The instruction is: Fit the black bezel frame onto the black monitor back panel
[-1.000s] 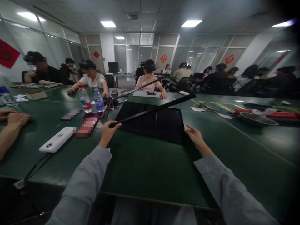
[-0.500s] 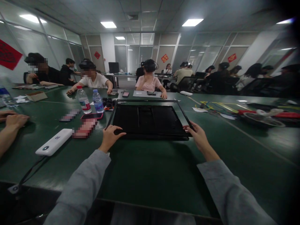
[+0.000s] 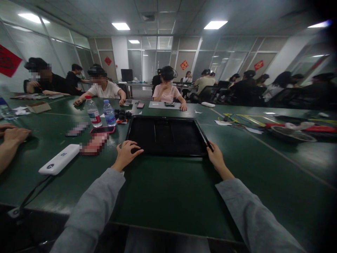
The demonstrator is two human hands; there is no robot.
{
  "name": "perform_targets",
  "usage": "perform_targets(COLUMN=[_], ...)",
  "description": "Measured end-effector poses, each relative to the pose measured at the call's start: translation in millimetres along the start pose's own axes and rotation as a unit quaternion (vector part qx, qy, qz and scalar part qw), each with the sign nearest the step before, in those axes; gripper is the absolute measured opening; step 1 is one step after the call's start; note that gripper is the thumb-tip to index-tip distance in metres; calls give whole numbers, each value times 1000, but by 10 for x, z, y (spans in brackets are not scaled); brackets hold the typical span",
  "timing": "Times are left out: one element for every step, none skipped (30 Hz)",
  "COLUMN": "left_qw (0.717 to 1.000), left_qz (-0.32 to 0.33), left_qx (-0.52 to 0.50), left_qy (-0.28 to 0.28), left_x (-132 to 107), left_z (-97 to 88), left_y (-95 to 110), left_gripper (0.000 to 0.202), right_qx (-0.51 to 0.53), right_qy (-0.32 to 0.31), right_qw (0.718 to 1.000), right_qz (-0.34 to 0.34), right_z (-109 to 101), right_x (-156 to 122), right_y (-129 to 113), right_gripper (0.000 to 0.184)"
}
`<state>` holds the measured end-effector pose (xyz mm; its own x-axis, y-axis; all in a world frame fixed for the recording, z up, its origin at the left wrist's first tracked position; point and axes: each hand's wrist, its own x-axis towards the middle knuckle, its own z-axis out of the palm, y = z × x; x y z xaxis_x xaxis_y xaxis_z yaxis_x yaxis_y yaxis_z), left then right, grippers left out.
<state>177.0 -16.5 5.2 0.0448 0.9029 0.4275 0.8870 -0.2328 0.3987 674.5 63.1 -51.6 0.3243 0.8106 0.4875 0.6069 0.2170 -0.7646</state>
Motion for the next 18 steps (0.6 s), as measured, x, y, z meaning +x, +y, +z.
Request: perform_targets(left_qw=[1000, 998, 995, 991, 986, 983, 981, 981, 981, 980, 979, 976, 975, 974, 974, 974, 973, 973], left_qz=[-10, -28, -51, -76, -105, -131, -153, -169, -177, -187, -196, -206, -213, -217, -219, -221, -224, -229], left_qx=[5, 9, 12, 11, 7, -3, -17, -28, -35, -42, -50, -55, -56, -53, -46, -39, -32, -26], left_qy=[19, 47, 80, 110, 133, 132, 117, 94, 66, 48, 37, 32, 31, 31, 31, 31, 30, 30], left_x=[12, 29, 52, 80, 112, 147, 183, 217, 248, 273, 292, 304, 309, 308, 303, 295, 288, 283], left_z=[7, 19, 37, 60, 88, 117, 145, 169, 185, 193, 191, 179, 159, 133, 101, 67, 31, -3], left_y=[-11, -32, -63, -102, -150, -203, -259, -316, -371, -423, -471, -515, -556, -594, -628, -661, -690, -718], left_gripper=[31, 34, 39, 45, 49, 53, 56, 57, 56, 52, 48, 45, 44, 44, 44, 45, 46, 47], right_qx=[-13, -24, -33, -41, -47, -50, -51, -51, -50, -49, -50, -53, -58, -64, -71, -78, -85, -91], right_qy=[-3, -6, -6, -4, 0, 7, 13, 19, 25, 28, 30, 29, 25, 19, 13, 6, 0, -6], right_qw=[1000, 1000, 999, 999, 999, 998, 998, 998, 998, 998, 998, 998, 998, 997, 997, 997, 996, 996], right_qz=[6, 9, 11, 13, 17, 22, 27, 33, 35, 35, 33, 31, 29, 28, 27, 26, 21, 13], right_z=[5, 13, 22, 34, 47, 59, 70, 79, 85, 88, 89, 90, 94, 100, 111, 126, 144, 164], right_x=[10, 22, 36, 50, 65, 78, 89, 94, 95, 90, 80, 67, 54, 42, 34, 30, 31, 37], right_y=[36, 64, 83, 95, 99, 98, 93, 84, 74, 61, 45, 28, 9, -12, -35, -57, -79, -100], right_gripper=[49, 50, 51, 50, 49, 48, 47, 46, 45, 45, 45, 46, 47, 48, 50, 52, 53, 54])
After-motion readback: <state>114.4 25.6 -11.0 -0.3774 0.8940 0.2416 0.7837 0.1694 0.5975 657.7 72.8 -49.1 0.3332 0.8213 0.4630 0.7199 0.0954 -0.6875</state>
